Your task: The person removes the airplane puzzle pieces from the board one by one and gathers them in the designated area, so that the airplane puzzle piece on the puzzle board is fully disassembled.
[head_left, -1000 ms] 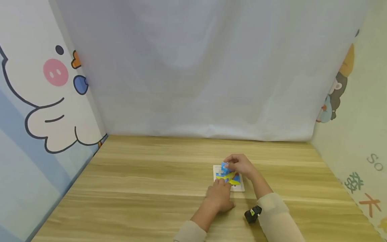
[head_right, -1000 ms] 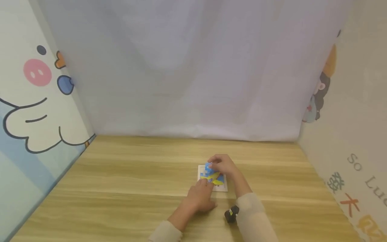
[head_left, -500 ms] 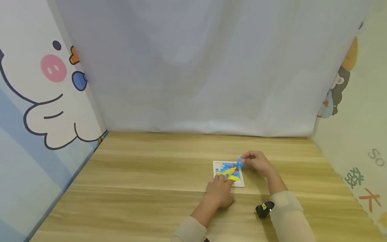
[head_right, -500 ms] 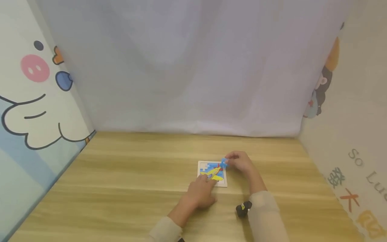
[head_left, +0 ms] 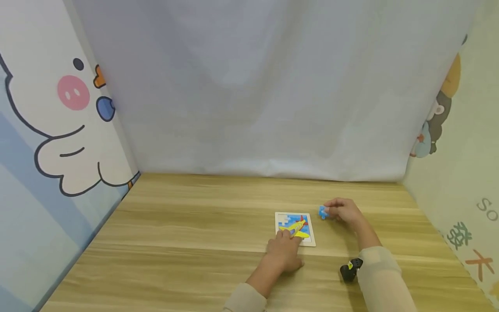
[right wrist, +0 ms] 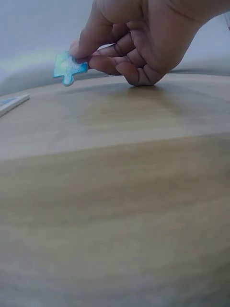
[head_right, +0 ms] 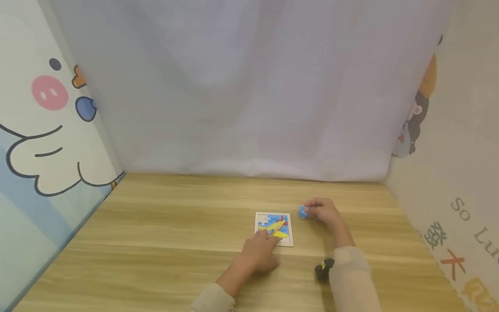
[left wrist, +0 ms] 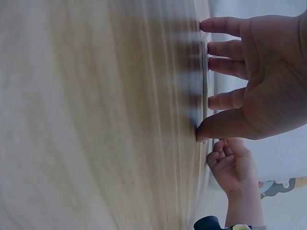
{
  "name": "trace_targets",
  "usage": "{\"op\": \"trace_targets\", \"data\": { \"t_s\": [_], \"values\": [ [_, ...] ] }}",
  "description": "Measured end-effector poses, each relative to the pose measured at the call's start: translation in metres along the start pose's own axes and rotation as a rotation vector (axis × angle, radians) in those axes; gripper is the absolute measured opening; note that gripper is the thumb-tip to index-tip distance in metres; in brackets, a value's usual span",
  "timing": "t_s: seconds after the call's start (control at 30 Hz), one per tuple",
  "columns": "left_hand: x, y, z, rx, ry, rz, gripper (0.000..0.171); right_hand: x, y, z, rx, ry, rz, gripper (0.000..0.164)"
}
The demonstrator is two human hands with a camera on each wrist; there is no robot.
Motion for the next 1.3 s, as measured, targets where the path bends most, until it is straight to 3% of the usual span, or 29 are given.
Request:
{"op": "trace_targets", "data": {
  "t_s": [0.37,0.63,0.97,1.3],
  "values": [
    [0.000,-0.002,0.003,-0.011,-0.016,-0.006,0.057,0.000,-0.006,0.008,-0.024,0.028,-0.019,0.025],
    [-0.002,-0.002,0.008,-0.029,0.009,-0.022,0.056,0.004,-0.003,0.013,-0.051,0.040,0.020,0.021],
    [0.001,-0.004,0.006,-0.010,0.000,-0.015,0.057,-0.001,-0.005,0.011,-0.065,0.052,-0.035,0.023],
    [0.001,-0.003,0.002,-0.003,0.006,-0.021,0.057,0.000,-0.011,0.009,-0.069,0.073,-0.034,0.023]
  ]
}}
Point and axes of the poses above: each hand's wrist, its own y-axis away from the middle knuckle, its own z-axis out of the palm, x = y × z, the point moved 6 cm from there along -y, towards the middle knuckle, and after that the axes turned 1 degree about z, right-handed, at the moved point
